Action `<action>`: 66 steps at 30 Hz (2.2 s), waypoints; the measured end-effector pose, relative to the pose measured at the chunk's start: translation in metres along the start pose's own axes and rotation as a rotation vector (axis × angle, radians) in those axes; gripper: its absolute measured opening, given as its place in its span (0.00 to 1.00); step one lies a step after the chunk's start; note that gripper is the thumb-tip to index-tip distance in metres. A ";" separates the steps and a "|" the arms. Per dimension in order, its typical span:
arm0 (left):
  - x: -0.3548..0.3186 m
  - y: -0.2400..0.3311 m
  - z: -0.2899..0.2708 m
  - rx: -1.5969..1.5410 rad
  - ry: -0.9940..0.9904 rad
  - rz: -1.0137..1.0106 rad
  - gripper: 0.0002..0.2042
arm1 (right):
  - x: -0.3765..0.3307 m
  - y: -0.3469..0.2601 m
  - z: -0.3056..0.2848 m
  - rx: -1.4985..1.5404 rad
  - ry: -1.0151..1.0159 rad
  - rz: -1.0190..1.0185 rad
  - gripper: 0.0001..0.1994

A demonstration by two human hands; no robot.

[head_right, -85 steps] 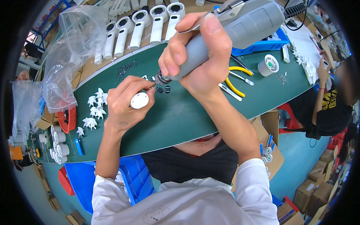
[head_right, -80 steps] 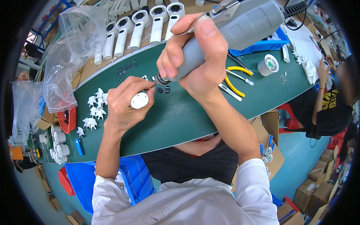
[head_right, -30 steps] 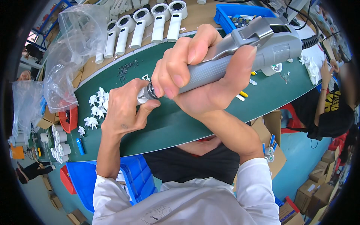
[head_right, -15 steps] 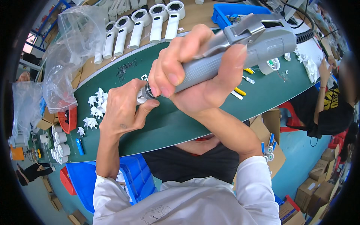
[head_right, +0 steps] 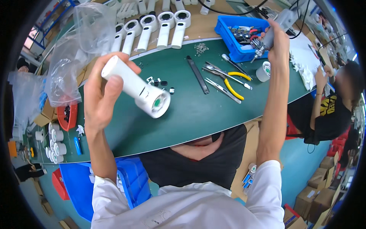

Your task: Assembling the internal components, circuitry, and outer casing of handheld portable fans.

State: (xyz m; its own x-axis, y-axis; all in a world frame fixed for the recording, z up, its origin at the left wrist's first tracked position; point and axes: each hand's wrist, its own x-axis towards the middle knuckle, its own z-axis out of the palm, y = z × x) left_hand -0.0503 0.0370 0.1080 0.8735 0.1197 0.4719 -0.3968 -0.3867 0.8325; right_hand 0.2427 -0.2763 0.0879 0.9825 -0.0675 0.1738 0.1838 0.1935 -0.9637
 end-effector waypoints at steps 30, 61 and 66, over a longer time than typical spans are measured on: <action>-0.094 0.046 0.035 -0.358 0.478 0.248 0.41 | -0.136 0.079 0.122 -0.539 -0.639 -0.925 0.08; -0.086 0.109 0.073 -0.322 0.733 1.369 0.11 | -0.132 0.089 0.115 -0.495 -0.537 -0.886 0.07; -0.102 0.099 0.033 -0.323 0.530 0.750 0.24 | -0.131 0.088 0.119 -0.457 -0.503 -0.898 0.11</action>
State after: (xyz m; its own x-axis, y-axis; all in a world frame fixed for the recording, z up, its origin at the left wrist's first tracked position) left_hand -0.1689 -0.0437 0.1325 0.1539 0.3713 0.9157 -0.9256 -0.2701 0.2651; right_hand 0.1341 -0.1343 0.0041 0.4197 0.4206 0.8043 0.9036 -0.1099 -0.4140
